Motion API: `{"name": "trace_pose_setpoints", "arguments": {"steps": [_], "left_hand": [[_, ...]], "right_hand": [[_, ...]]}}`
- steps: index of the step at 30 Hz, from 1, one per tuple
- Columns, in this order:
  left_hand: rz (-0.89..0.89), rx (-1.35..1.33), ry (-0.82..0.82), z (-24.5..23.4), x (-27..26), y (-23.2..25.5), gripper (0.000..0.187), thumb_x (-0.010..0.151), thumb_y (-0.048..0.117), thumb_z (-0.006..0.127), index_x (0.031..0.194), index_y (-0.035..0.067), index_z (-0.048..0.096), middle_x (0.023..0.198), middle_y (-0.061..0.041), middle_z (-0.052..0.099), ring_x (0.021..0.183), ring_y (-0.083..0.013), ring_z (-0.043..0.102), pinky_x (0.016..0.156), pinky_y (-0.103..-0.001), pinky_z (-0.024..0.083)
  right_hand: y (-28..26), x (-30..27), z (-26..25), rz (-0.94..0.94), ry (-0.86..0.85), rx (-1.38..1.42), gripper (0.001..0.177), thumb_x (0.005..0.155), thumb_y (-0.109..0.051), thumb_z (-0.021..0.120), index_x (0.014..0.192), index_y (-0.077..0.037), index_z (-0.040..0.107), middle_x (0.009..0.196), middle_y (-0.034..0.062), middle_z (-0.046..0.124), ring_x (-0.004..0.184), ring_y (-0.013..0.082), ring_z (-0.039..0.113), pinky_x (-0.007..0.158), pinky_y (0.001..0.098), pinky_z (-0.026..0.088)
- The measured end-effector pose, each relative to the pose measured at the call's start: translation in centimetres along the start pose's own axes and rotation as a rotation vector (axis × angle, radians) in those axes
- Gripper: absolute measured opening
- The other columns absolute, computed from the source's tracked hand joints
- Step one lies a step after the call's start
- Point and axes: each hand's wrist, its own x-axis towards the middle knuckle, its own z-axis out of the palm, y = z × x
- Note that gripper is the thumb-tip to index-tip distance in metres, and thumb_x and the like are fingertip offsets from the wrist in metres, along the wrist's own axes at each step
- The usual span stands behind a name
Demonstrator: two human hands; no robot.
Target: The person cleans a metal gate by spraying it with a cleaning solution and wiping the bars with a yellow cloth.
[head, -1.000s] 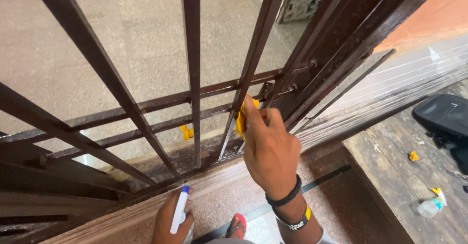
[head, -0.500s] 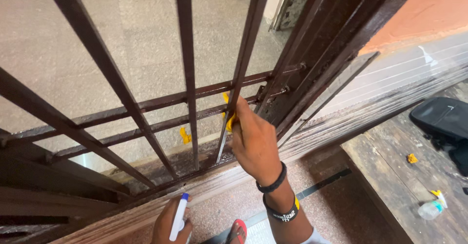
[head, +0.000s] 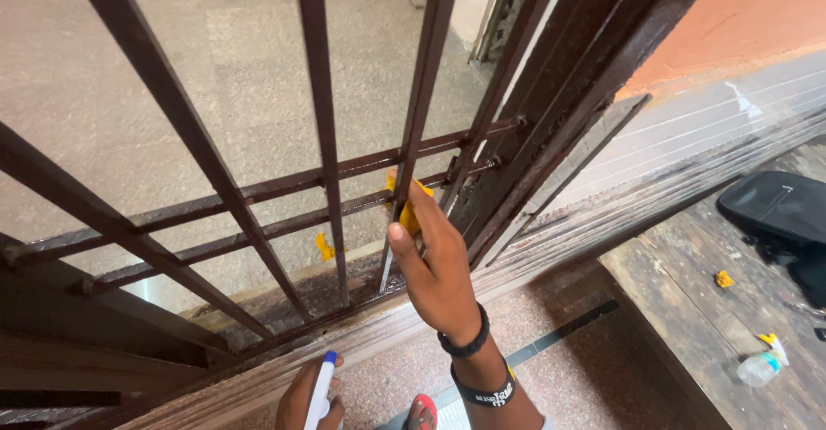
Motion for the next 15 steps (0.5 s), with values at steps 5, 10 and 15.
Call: {"name": "trace_pose_setpoints", "arguments": {"steps": [5,10,15], "left_hand": [[0.002,0.011,-0.018,-0.3,0.1,-0.5,0.065,0.065,-0.006,0.069,0.126,0.015,0.068,0.112,-0.005,0.074,0.091,-0.0168,0.077,0.073,-0.031,0.06],[-0.06,0.05,-0.066,-0.2,0.1,-2.5,0.066,0.065,-0.007,0.069,0.127,0.015,0.068,0.111,-0.005,0.074,0.09,-0.0165,0.076,0.074,-0.031,0.06],[-0.041,-0.03,-0.075,0.8,0.8,-5.3,0.053,0.071,-0.011,0.07,0.12,0.012,0.07,0.108,-0.008,0.074,0.091,-0.0174,0.076,0.074,-0.032,0.062]], "right_hand": [[0.1,-1.7,0.6,0.216,0.073,-0.039,0.052,0.105,-0.021,0.056,0.155,-0.006,0.048,0.098,0.0092,0.07,0.076,0.0121,0.06,0.071,0.0275,0.053],[0.7,-3.0,1.2,0.13,0.13,0.021,0.048,0.106,-0.011,0.056,0.153,-0.005,0.049,0.105,0.009,0.072,0.078,0.0103,0.059,0.073,0.0241,0.052],[2.5,-3.2,1.6,0.282,0.211,0.014,0.043,0.101,0.0,0.061,0.142,-0.014,0.064,0.102,0.0087,0.08,0.062,0.0131,0.058,0.055,0.0285,0.049]]}}
